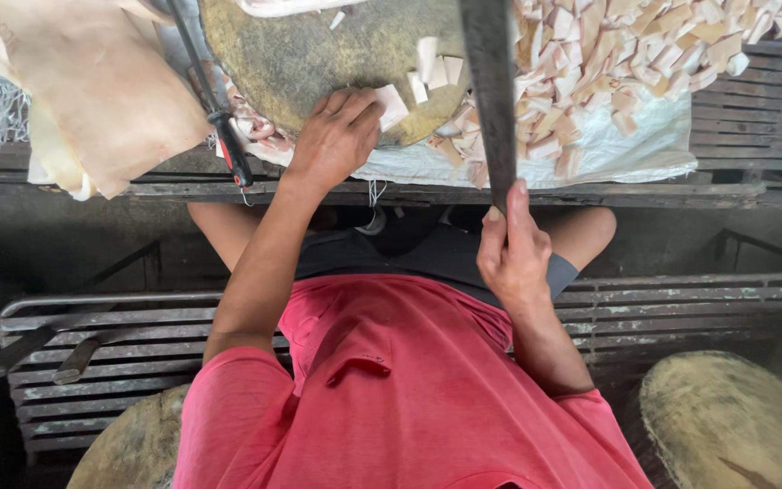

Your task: The person sits cross-legged on a metal grate floor and uses a large knife to cut a rectangular block of pale meat into small cubes on a round wooden board. The person repeatedly slices the block and pushes the cut pieces onto a white sack beside the board.

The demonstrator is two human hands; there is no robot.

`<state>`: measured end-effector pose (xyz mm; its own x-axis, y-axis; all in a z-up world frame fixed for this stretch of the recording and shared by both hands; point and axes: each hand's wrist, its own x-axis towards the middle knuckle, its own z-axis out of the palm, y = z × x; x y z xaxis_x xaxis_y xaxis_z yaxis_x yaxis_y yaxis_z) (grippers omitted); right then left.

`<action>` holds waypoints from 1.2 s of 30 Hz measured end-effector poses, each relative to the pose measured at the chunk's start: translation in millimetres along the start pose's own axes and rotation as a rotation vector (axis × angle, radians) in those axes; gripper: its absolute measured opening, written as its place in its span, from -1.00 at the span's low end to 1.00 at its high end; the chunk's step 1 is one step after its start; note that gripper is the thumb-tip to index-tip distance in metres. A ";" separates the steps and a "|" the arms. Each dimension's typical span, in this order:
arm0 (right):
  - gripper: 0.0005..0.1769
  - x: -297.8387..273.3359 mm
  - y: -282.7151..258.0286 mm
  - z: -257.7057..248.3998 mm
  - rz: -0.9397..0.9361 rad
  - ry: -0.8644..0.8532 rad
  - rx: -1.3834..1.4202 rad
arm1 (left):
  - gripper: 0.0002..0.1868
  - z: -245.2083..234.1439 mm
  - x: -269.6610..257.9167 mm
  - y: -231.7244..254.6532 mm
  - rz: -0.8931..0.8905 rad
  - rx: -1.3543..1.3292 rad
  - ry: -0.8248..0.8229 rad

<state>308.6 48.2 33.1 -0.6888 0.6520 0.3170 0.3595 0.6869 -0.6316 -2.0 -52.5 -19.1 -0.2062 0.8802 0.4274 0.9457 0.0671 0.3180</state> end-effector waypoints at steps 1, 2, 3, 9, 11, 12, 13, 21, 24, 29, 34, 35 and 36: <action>-0.32 -3.4 -0.1 10.9 0.061 -0.003 0.039 | -0.72 0.0 -0.4 0.1 0.005 0.004 0.009; -0.34 -5.4 0.4 16.6 0.123 -0.007 0.078 | -0.72 0.0 -0.4 0.2 0.010 0.007 0.019; -0.31 -3.4 0.5 23.3 0.047 -0.112 -0.034 | -0.72 0.0 0.2 0.1 0.005 0.000 0.004; -0.25 13.0 -12.5 15.9 -0.090 -0.235 -0.175 | -0.78 -4.3 -0.4 -0.2 -0.050 -0.074 -0.050; -0.23 21.6 -9.9 6.2 -0.126 -0.154 -0.145 | -0.79 -3.1 7.3 -2.5 -0.090 -0.118 -0.042; -0.25 21.3 -10.9 4.1 -0.062 -0.153 -0.109 | -0.77 -2.0 5.0 -2.6 -0.092 -0.139 -0.029; -0.27 20.9 -11.9 3.5 0.002 -0.151 -0.073 | -0.75 0.2 3.7 -4.1 -0.093 -0.160 -0.015; -0.26 18.7 -14.5 2.6 0.007 -0.122 0.016 | -0.54 -1.1 2.4 -7.2 -0.069 -0.195 -0.001; -0.25 20.8 -13.9 6.6 0.022 -0.126 0.009 | -0.63 1.5 11.3 -5.9 -0.129 -0.162 -0.082; -0.26 21.6 -16.0 10.0 0.040 -0.132 -0.024 | -0.50 15.6 11.1 14.6 -0.271 -0.112 0.040; -0.27 7.0 -10.9 -3.1 -0.080 -0.019 -0.002 | -0.18 3.5 -0.3 15.0 -0.307 -0.105 0.029; -0.27 3.7 -7.0 -3.7 -0.117 0.008 0.012 | -0.16 -1.7 -2.9 12.1 -0.304 -0.119 0.043; -0.26 1.5 -3.4 4.0 -0.096 -0.040 0.006 | -0.21 -6.5 -4.0 8.5 -0.290 -0.112 0.063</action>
<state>303.8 45.6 32.9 -0.7442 0.5701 0.3480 0.2869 0.7434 -0.6042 5.3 -58.6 -12.6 -0.4822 0.8005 0.3560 0.8123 0.2562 0.5240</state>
